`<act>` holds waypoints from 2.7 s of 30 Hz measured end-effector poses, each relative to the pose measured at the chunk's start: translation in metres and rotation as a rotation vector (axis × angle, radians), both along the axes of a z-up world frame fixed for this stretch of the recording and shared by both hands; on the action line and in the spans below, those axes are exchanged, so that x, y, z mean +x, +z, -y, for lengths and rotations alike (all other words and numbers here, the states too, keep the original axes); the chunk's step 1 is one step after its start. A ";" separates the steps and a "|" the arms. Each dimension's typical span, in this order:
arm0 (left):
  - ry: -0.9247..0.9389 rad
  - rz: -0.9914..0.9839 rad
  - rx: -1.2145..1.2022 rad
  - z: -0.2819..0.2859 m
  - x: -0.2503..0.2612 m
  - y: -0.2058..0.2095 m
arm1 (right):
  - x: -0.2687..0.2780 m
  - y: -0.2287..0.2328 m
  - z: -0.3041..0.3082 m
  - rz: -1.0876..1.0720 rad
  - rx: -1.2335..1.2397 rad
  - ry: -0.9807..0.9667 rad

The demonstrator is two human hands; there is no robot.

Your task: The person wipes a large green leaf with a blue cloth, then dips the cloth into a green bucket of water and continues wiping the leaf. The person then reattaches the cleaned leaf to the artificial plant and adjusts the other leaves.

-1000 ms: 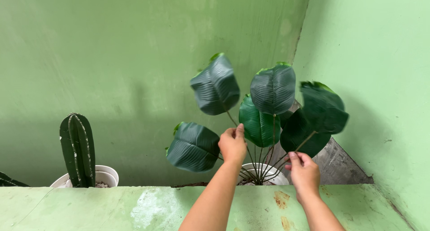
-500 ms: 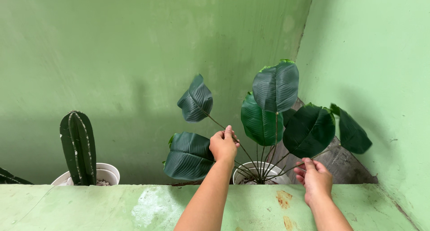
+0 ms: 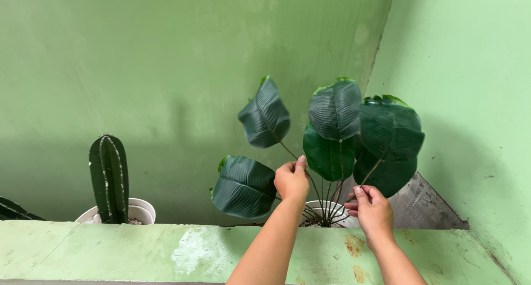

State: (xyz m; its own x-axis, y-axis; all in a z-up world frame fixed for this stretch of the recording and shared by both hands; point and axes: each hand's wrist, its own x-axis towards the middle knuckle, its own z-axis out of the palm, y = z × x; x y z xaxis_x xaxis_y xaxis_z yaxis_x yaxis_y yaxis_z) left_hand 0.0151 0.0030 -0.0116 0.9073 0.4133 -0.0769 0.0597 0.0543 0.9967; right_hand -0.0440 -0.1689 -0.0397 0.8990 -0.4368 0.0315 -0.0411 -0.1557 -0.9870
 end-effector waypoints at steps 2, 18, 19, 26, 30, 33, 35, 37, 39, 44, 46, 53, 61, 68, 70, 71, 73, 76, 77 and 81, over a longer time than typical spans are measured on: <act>-0.013 -0.023 -0.076 -0.001 0.000 -0.001 | 0.000 0.000 0.001 -0.004 0.010 -0.005; 0.002 0.107 0.118 -0.003 -0.007 0.006 | -0.002 -0.003 0.006 0.039 -0.016 0.008; -0.021 0.106 0.112 -0.003 -0.008 0.009 | -0.003 -0.002 0.005 0.035 -0.031 0.003; -0.154 0.219 0.207 0.001 -0.020 0.018 | -0.007 0.007 -0.002 0.025 -0.071 -0.002; -0.180 0.225 0.238 0.002 -0.021 0.017 | -0.007 0.008 -0.005 0.030 -0.076 0.014; -0.165 0.254 0.248 0.004 -0.020 0.015 | -0.006 0.007 -0.007 0.007 -0.077 0.007; -0.082 0.311 0.318 0.006 -0.021 0.015 | -0.004 0.008 -0.007 0.026 -0.067 0.012; -0.065 0.243 0.339 0.008 -0.024 0.017 | -0.004 0.008 -0.006 0.022 -0.078 0.002; -0.110 0.053 0.313 0.010 -0.026 0.021 | -0.003 0.011 -0.007 0.000 -0.109 -0.020; -0.444 -0.054 0.098 0.018 -0.035 0.023 | -0.005 0.015 -0.009 0.004 -0.287 -0.053; -0.436 0.025 0.210 0.026 -0.038 0.023 | -0.005 0.015 -0.010 0.016 -0.342 -0.055; -0.401 0.101 0.377 0.042 -0.040 0.035 | -0.002 0.015 -0.012 0.062 -0.361 -0.028; -0.416 0.097 0.345 0.056 -0.036 0.040 | -0.002 0.013 -0.004 0.055 -0.274 -0.060; -0.289 0.161 0.380 0.067 -0.012 0.004 | 0.003 0.002 0.026 -0.062 -0.064 -0.070; -0.301 0.199 0.376 0.069 -0.008 -0.008 | 0.006 -0.002 0.028 -0.066 -0.035 -0.051; -0.333 0.211 0.398 0.070 -0.007 -0.013 | 0.007 -0.003 0.029 -0.066 -0.023 -0.041; -0.369 0.198 0.452 0.073 -0.006 -0.021 | 0.011 -0.004 0.029 -0.055 0.001 -0.036; -0.430 0.122 0.522 0.079 -0.015 -0.031 | 0.010 -0.005 0.033 -0.018 0.015 -0.059; -0.483 0.103 0.534 0.078 -0.019 -0.034 | 0.009 -0.006 0.034 0.005 0.011 -0.073; -0.727 0.202 0.622 0.081 -0.037 -0.040 | 0.003 -0.006 0.043 0.053 0.027 -0.056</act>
